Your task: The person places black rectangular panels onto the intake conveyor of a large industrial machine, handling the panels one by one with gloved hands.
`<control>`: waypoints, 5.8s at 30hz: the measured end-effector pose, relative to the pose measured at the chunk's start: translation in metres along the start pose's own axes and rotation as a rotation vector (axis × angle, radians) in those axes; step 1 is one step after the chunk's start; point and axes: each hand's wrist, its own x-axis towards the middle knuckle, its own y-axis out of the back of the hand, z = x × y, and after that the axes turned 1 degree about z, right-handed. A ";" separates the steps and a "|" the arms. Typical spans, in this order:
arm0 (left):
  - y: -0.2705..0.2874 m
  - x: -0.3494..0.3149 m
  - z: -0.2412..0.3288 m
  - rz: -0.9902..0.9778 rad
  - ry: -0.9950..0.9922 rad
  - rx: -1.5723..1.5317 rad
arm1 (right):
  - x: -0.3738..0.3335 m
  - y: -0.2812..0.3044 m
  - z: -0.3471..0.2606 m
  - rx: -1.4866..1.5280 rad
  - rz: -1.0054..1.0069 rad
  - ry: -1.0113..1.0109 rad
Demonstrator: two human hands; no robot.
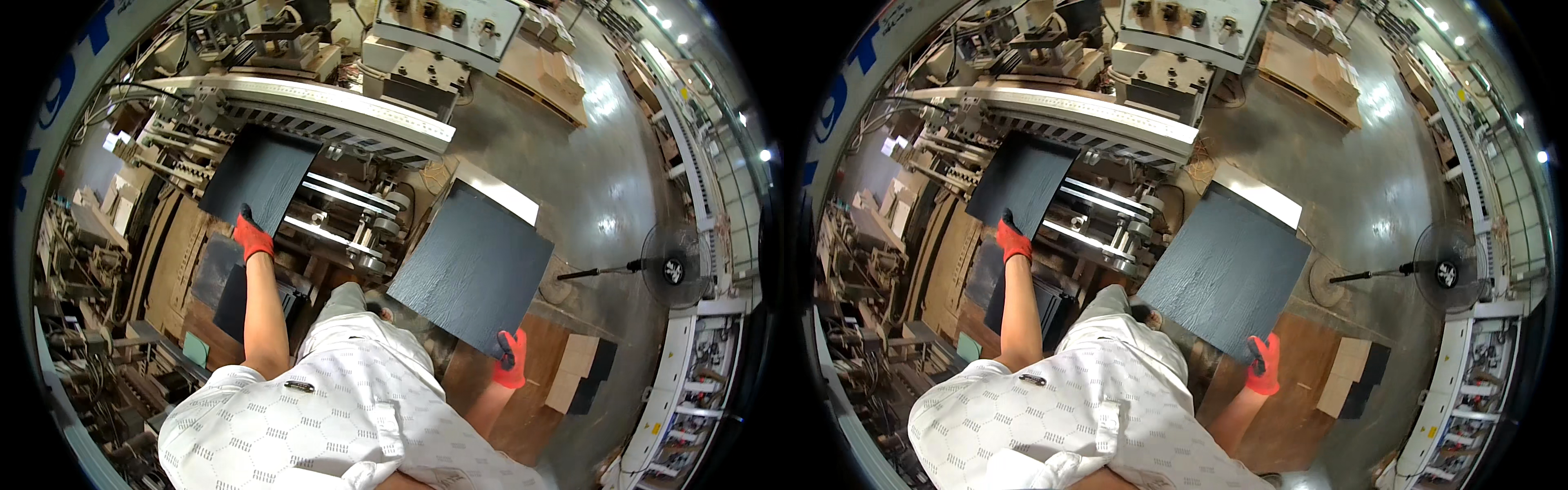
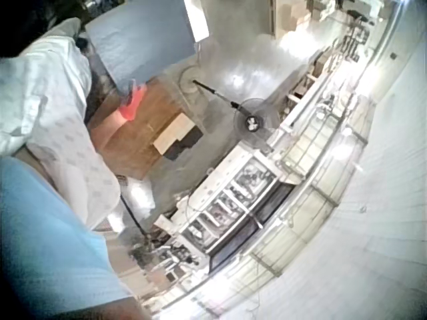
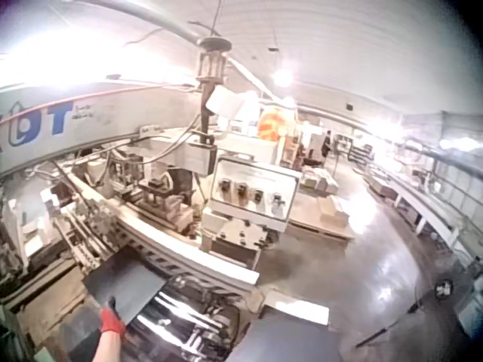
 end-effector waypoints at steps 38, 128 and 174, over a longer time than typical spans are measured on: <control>0.019 0.020 -0.005 -0.090 -0.040 0.133 | 0.106 -0.112 -0.066 -0.783 0.121 0.228; 0.011 0.002 0.001 -0.096 -0.074 0.015 | 0.097 -0.148 -0.053 -0.845 0.181 0.355; 0.009 -0.009 0.005 -0.124 -0.060 -0.047 | 0.096 -0.149 -0.051 -0.844 0.190 0.381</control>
